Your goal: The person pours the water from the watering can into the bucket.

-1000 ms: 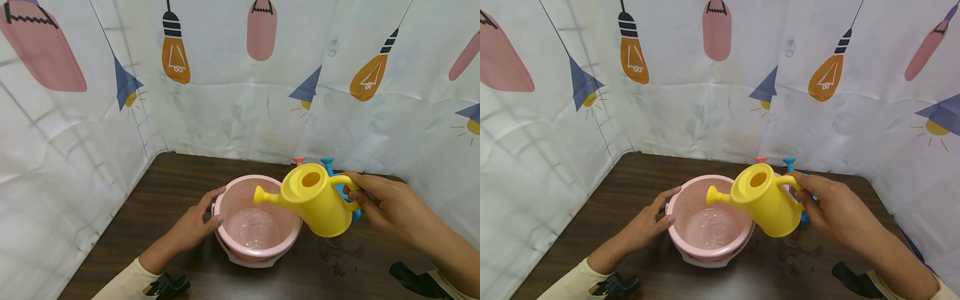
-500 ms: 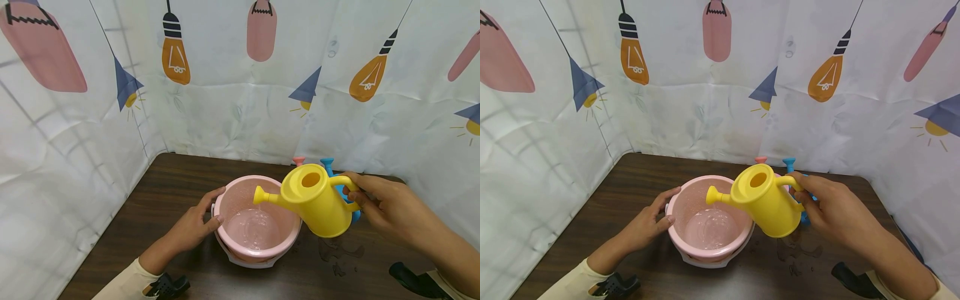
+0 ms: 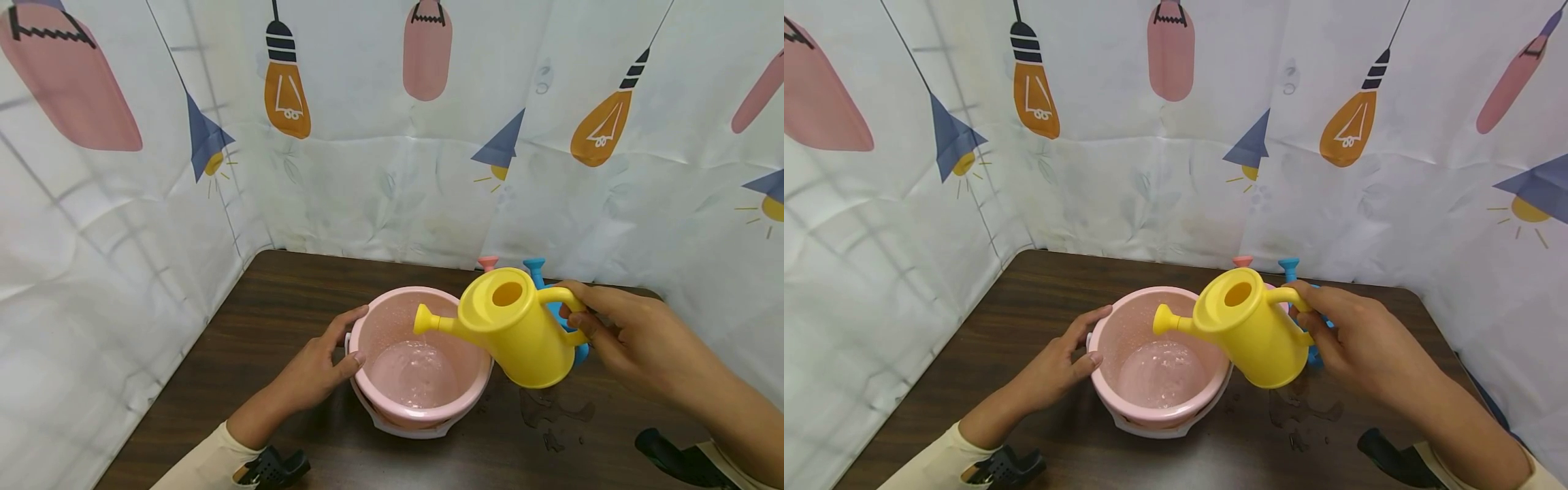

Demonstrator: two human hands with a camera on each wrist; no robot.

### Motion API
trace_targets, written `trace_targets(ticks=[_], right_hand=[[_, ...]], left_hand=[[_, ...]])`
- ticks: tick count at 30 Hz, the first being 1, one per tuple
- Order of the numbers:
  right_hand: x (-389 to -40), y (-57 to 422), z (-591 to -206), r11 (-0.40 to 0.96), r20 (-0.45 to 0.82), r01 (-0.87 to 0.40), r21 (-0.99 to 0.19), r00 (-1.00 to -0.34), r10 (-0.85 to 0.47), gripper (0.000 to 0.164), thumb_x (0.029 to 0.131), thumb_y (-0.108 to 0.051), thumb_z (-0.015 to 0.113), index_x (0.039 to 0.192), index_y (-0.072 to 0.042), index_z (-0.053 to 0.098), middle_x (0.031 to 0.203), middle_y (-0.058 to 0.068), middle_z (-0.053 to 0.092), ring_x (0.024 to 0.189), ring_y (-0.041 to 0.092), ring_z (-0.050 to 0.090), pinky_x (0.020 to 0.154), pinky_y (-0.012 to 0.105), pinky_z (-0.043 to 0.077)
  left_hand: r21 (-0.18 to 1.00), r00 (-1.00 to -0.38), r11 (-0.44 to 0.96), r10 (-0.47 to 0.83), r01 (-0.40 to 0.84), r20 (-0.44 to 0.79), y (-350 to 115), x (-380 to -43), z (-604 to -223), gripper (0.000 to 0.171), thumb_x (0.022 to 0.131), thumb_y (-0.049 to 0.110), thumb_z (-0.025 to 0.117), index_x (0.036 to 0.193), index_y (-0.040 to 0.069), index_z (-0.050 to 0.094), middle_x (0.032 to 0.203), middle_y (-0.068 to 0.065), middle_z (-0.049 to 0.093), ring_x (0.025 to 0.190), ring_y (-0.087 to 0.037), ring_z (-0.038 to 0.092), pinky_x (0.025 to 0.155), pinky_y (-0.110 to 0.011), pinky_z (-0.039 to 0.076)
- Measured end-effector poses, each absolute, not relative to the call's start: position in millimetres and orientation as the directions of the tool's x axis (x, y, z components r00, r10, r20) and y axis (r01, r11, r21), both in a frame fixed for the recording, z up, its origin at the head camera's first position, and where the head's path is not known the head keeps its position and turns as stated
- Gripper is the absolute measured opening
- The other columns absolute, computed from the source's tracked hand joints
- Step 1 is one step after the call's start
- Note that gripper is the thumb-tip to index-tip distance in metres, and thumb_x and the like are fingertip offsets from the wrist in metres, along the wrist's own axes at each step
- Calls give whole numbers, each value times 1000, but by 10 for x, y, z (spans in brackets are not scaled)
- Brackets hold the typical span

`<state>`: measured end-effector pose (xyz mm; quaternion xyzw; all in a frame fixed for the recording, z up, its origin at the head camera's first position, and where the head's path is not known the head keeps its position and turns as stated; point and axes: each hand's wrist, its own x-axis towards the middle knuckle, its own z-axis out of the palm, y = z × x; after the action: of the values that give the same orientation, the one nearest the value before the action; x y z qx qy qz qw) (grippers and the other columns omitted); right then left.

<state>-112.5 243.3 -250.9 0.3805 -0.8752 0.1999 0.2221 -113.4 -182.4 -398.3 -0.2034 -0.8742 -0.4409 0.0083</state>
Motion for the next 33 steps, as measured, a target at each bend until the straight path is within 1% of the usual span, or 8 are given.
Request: trace_targets(ticks=[5, 12, 18, 27, 33], right_hand=[[-1126, 2432, -2504, 634, 538, -752, -180, -615, -577, 61, 75, 20, 74, 129, -7, 67, 92, -10, 69, 74, 5, 64, 62, 13, 47], [-1130, 2440, -2517, 635, 532, -751, -181, -618, -580, 60, 76, 19, 76, 130, -6, 67, 91, -9, 69, 75, 5, 65, 62, 13, 47], [-1127, 2436, -2516, 637, 528, -748, -186, -623, -577, 61, 75, 20, 75, 130, -4, 66, 92, -9, 70, 75, 5, 65, 62, 13, 47], [-1134, 2435, -2511, 639, 531, -747, -184, -623, -575, 59, 75, 20, 75, 128, -6, 68, 90, -10, 68, 74, 5, 64, 62, 13, 47], [-1140, 2433, -2511, 633, 538, -751, -186, -617, -574, 58, 75, 20, 74, 127, -6, 68, 91, -10, 68, 74, 5, 64, 62, 13, 47]], left_hand=[[768, -917, 528, 348, 364, 196, -1828, -1130, -3982, 67, 98, 42, 58, 158, 35, 30, 123, -3, 67, 111, -24, 64, 87, -53, 49], [767, -914, 524, 352, 370, 200, -1831, -1129, -3985, 67, 98, 43, 58, 158, 35, 29, 125, -4, 66, 111, -24, 63, 87, -53, 50], [765, -915, 526, 349, 372, 204, -1830, -1128, -3981, 67, 98, 42, 58, 158, 35, 30, 122, -2, 67, 110, -23, 64, 87, -53, 50], [771, -916, 522, 351, 365, 197, -1826, -1126, -3974, 67, 98, 42, 58, 158, 35, 30, 121, -3, 67, 110, -25, 63, 86, -54, 50], [760, -918, 539, 348, 363, 191, -1824, -1127, -3972, 67, 98, 43, 58, 158, 36, 29, 125, -5, 67, 114, -26, 63, 87, -51, 50]])
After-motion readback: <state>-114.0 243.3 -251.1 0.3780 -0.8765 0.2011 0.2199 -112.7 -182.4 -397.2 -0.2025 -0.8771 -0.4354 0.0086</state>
